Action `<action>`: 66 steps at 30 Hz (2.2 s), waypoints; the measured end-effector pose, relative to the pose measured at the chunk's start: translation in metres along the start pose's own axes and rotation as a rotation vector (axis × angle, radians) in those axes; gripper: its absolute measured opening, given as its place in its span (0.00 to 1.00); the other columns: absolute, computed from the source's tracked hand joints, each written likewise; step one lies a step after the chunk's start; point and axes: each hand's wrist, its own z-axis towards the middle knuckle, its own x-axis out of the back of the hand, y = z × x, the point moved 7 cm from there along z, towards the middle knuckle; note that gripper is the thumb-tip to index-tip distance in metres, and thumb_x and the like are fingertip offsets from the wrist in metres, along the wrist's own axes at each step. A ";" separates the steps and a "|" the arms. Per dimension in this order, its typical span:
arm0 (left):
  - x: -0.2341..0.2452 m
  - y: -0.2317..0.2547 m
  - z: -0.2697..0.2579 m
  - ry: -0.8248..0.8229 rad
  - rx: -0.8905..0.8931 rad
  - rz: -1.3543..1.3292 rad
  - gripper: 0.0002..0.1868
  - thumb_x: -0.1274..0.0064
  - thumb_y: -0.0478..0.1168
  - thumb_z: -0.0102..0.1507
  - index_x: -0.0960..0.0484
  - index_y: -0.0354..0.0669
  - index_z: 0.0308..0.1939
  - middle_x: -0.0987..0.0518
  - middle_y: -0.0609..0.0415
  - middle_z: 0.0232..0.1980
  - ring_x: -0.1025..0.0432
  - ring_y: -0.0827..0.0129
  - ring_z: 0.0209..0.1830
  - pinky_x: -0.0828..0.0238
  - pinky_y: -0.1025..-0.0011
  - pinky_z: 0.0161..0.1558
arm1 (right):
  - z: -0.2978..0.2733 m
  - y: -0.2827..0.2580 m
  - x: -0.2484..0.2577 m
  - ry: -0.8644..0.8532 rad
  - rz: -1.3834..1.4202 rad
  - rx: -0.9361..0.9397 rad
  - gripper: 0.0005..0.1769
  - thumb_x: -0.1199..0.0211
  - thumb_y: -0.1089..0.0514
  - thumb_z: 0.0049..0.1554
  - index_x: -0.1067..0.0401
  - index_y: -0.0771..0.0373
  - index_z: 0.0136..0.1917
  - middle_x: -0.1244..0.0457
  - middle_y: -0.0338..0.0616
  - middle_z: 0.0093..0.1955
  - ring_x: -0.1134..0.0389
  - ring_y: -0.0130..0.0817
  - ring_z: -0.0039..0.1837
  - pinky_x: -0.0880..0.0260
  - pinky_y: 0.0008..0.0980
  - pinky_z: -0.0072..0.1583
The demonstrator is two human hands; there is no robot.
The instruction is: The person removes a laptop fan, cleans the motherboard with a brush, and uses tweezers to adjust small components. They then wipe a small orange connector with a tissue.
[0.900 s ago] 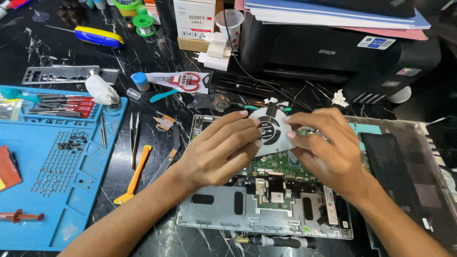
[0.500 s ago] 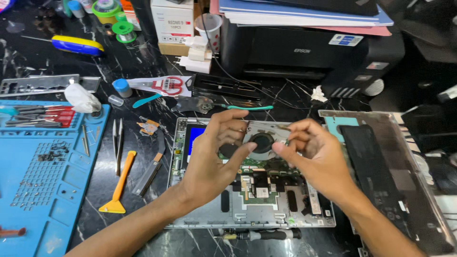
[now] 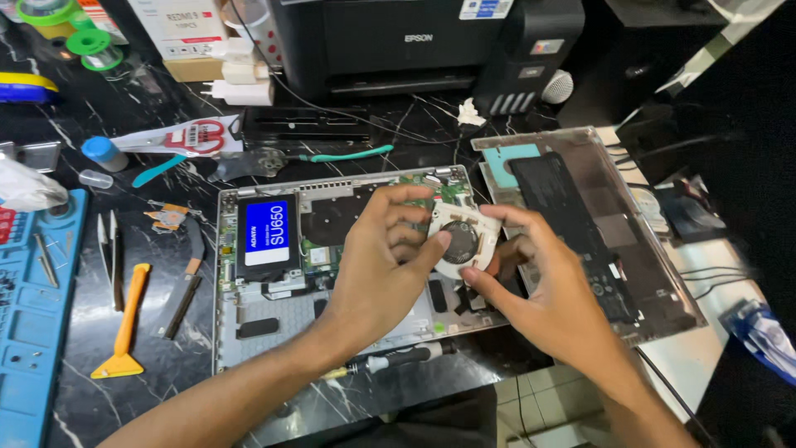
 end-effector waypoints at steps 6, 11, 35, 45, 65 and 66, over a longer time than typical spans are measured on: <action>-0.084 -0.003 0.028 -0.143 -0.107 0.066 0.22 0.43 0.42 0.60 0.26 0.48 0.59 0.21 0.57 0.38 0.22 0.74 0.27 0.31 0.75 0.33 | -0.025 0.035 0.055 0.145 -0.260 0.008 0.47 0.24 0.45 0.46 0.37 0.55 0.75 0.37 0.44 0.72 0.34 0.37 0.66 0.37 0.35 0.59; -0.139 -0.001 0.041 -0.209 -0.097 0.164 0.24 0.41 0.44 0.59 0.25 0.48 0.59 0.18 0.57 0.40 0.21 0.74 0.30 0.26 0.74 0.37 | -0.039 0.062 0.086 0.258 -0.300 0.055 0.43 0.24 0.48 0.48 0.36 0.60 0.73 0.36 0.48 0.71 0.35 0.43 0.72 0.39 0.40 0.68; -0.176 -0.012 0.090 -0.326 -0.161 0.313 0.30 0.51 0.37 0.67 0.38 0.42 0.74 0.17 0.55 0.54 0.20 0.68 0.50 0.23 0.68 0.55 | 0.035 0.144 0.148 0.122 -0.518 0.119 0.46 0.22 0.41 0.45 0.31 0.60 0.71 0.32 0.48 0.64 0.32 0.46 0.62 0.38 0.43 0.62; -0.193 -0.025 0.091 -0.534 -0.525 1.019 0.19 0.52 0.43 0.70 0.22 0.46 0.65 0.23 0.51 0.58 0.33 0.60 0.69 0.32 0.63 0.63 | 0.072 0.168 0.142 -0.045 -0.690 -0.125 0.42 0.26 0.44 0.52 0.35 0.54 0.76 0.34 0.51 0.67 0.34 0.58 0.69 0.40 0.60 0.67; -0.108 0.018 0.064 -0.415 -0.702 0.871 0.20 0.50 0.48 0.70 0.19 0.33 0.35 0.22 0.33 0.55 0.30 0.38 0.63 0.33 0.50 0.62 | 0.028 0.056 0.076 0.121 -0.680 0.353 0.09 0.33 0.51 0.58 0.22 0.50 0.53 0.30 0.36 0.51 0.31 0.43 0.59 0.39 0.46 0.61; -0.094 0.028 0.056 -0.382 -0.740 0.841 0.26 0.51 0.49 0.71 0.22 0.31 0.26 0.20 0.30 0.51 0.28 0.35 0.59 0.31 0.49 0.59 | 0.021 0.040 0.064 0.168 -0.620 0.443 0.03 0.32 0.53 0.58 0.22 0.49 0.46 0.28 0.34 0.44 0.29 0.38 0.55 0.40 0.41 0.60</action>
